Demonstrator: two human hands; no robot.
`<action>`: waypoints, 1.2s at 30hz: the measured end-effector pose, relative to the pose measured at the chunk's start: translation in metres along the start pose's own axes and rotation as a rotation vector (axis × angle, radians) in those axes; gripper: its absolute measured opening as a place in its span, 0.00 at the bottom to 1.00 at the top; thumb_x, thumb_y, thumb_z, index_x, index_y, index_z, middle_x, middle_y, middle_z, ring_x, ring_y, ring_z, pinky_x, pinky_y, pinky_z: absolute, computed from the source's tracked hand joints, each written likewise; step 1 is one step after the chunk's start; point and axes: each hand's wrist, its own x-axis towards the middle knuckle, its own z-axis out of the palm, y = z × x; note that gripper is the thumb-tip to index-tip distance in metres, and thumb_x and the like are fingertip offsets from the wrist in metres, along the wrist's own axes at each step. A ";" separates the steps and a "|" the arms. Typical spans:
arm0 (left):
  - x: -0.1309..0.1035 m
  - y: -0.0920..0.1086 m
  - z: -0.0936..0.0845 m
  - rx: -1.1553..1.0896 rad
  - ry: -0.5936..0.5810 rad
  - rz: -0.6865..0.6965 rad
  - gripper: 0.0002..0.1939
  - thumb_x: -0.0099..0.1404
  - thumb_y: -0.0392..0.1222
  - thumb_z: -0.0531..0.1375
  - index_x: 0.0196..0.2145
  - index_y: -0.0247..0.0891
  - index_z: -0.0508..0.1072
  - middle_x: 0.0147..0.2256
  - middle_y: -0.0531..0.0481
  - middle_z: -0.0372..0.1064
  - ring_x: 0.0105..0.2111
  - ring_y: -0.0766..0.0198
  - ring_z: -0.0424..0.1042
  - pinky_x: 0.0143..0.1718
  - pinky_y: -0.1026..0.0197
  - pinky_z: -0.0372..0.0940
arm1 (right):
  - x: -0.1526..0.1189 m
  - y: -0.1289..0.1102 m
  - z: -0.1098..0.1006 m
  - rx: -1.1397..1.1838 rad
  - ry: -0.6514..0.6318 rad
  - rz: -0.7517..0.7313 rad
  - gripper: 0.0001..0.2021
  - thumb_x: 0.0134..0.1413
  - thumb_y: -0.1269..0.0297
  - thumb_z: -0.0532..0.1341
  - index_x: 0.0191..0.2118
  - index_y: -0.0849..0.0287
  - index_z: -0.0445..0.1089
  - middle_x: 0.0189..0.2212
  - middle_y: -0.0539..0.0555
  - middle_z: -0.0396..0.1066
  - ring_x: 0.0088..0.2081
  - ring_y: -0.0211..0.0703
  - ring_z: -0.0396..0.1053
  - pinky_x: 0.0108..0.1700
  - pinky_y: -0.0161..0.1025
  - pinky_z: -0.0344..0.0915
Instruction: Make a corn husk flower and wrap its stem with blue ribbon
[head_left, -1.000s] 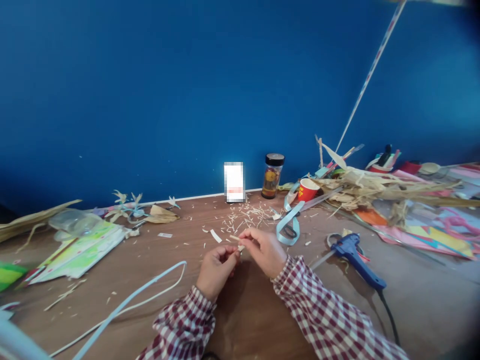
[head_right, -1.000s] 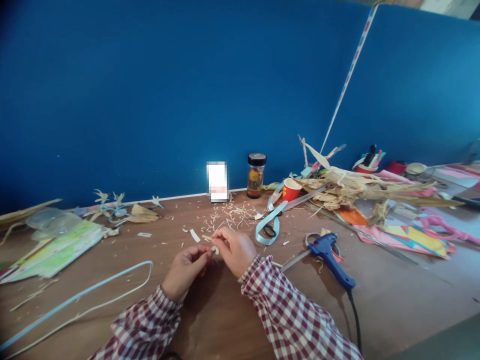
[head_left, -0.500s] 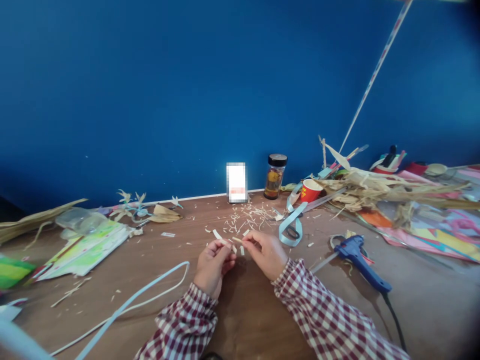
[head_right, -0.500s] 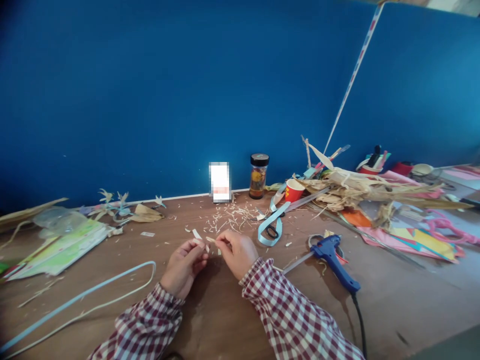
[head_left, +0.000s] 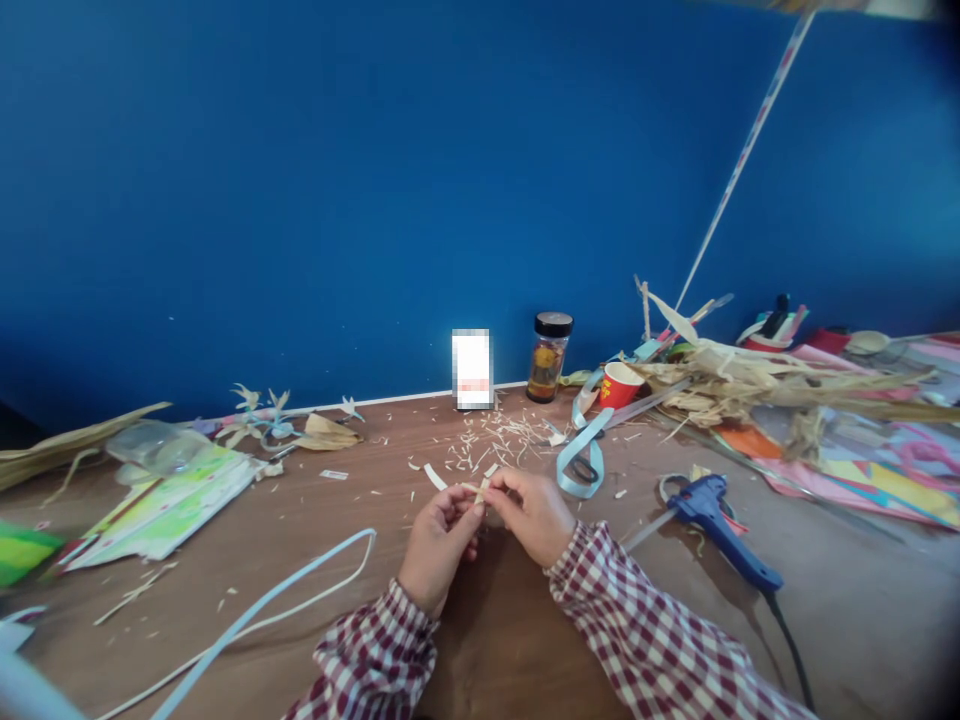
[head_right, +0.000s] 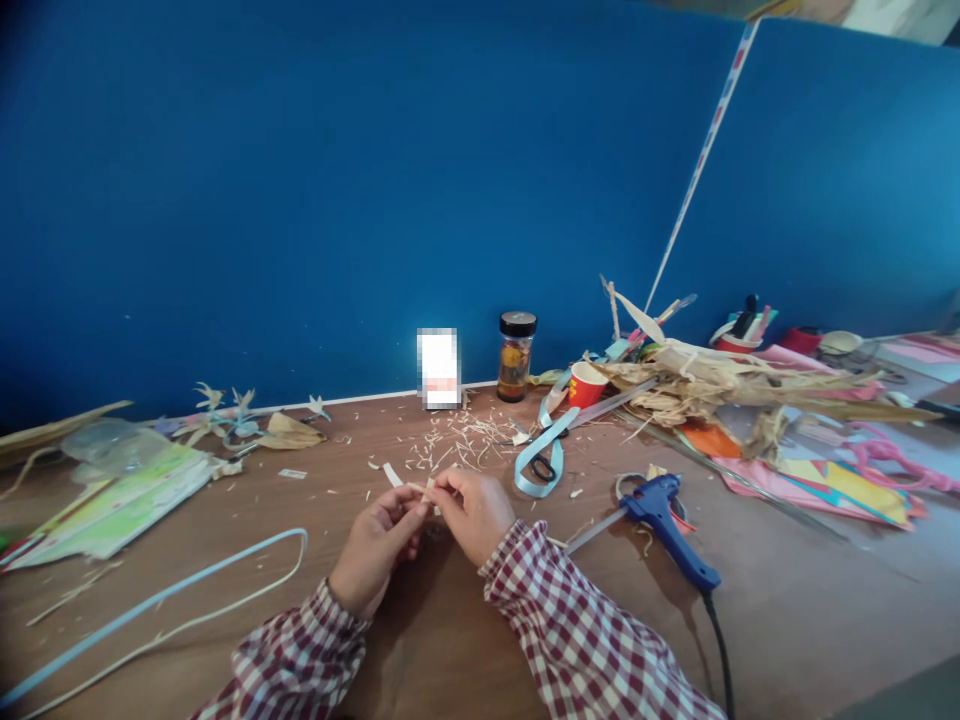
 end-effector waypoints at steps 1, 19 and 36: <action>0.000 0.000 0.000 0.029 -0.022 -0.023 0.17 0.53 0.48 0.60 0.37 0.34 0.68 0.24 0.55 0.63 0.17 0.75 0.58 0.15 0.71 0.55 | 0.000 0.000 -0.001 0.011 -0.001 0.002 0.11 0.56 0.60 0.52 0.30 0.57 0.67 0.24 0.48 0.68 0.26 0.36 0.64 0.27 0.31 0.59; -0.003 0.000 -0.003 0.225 -0.031 -0.013 0.15 0.55 0.51 0.57 0.22 0.35 0.67 0.16 0.57 0.59 0.12 0.75 0.51 0.13 0.71 0.45 | 0.004 0.008 0.002 -0.141 -0.004 -0.057 0.09 0.55 0.64 0.54 0.29 0.57 0.70 0.29 0.50 0.71 0.33 0.38 0.67 0.34 0.33 0.59; -0.001 -0.006 -0.004 0.291 0.022 0.152 0.15 0.56 0.51 0.56 0.23 0.36 0.68 0.16 0.56 0.60 0.14 0.71 0.57 0.16 0.68 0.53 | 0.004 -0.003 0.001 0.098 -0.087 -0.019 0.08 0.54 0.63 0.54 0.31 0.59 0.69 0.29 0.50 0.72 0.30 0.36 0.68 0.33 0.32 0.63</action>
